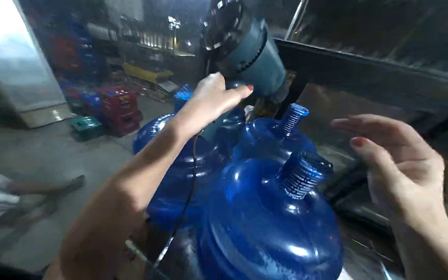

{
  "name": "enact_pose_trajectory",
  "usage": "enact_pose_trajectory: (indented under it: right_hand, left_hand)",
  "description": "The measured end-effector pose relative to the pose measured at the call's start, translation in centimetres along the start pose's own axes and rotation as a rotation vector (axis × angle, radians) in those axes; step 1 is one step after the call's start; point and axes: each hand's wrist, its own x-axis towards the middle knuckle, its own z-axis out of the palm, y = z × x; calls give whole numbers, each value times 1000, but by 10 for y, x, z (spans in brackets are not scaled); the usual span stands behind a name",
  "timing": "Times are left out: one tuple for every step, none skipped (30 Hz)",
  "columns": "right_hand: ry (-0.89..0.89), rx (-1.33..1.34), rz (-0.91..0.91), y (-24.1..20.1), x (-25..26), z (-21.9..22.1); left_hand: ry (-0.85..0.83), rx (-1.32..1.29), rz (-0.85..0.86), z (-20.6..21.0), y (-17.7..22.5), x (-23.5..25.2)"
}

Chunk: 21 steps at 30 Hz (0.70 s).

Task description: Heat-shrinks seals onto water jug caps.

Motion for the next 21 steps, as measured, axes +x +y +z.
enact_pose_trajectory:
  right_hand:
    - [-67,-9,7,-20,-1,18]
    - [-132,-33,29,-36,0,38]
    - [-189,-74,48,-48,4,57]
    - [-241,-105,69,-56,11,74]
    - [-289,-91,116,-62,21,89]
    - [-330,-31,207,-67,32,105]
    - [-358,55,323,-71,44,122]
    - [-352,144,426,-71,54,141]
    - [-334,206,495,-67,63,161]
    - [-319,232,531,-60,72,180]
    - [-313,236,554,-52,81,197]
    - [-320,233,567,-43,88,211]
    - [-339,234,583,-36,95,222]
    - [-351,252,588,-30,100,231]
    - [-354,273,566,-23,102,239]
    - [-343,295,519,-13,103,247]
    - [-331,309,466,-4,103,255]
    - [-333,295,434,2,103,258]
    - [-346,272,416,5,103,258]
    - [-366,247,414,6,103,256]
    - [-384,227,417,9,103,254]
  left_hand:
    - [50,25,4,-19,11,-17]
    - [101,52,5,-38,21,-35]
    - [160,82,23,-55,27,-50]
    - [218,99,46,-72,30,-64]
    - [267,105,67,-87,30,-78]
    - [304,104,83,-100,30,-90]
    - [334,110,93,-112,30,-103]
    - [369,127,92,-122,30,-115]
    - [411,149,83,-129,29,-126]
    - [445,168,67,-135,28,-136]
    - [473,188,38,-140,27,-144]
    - [497,217,-1,-144,25,-151]
    - [511,249,-43,-148,24,-156]
    - [515,277,-83,-151,23,-161]
    - [502,292,-122,-155,22,-165]
    - [489,304,-149,-158,21,-168]
    - [471,310,-171,-161,19,-168]
    - [456,314,-184,-163,17,-168]
    - [439,319,-192,-165,15,-167]
    - [417,324,-198,-167,13,-165]
    - [395,332,-204,-167,12,-163]
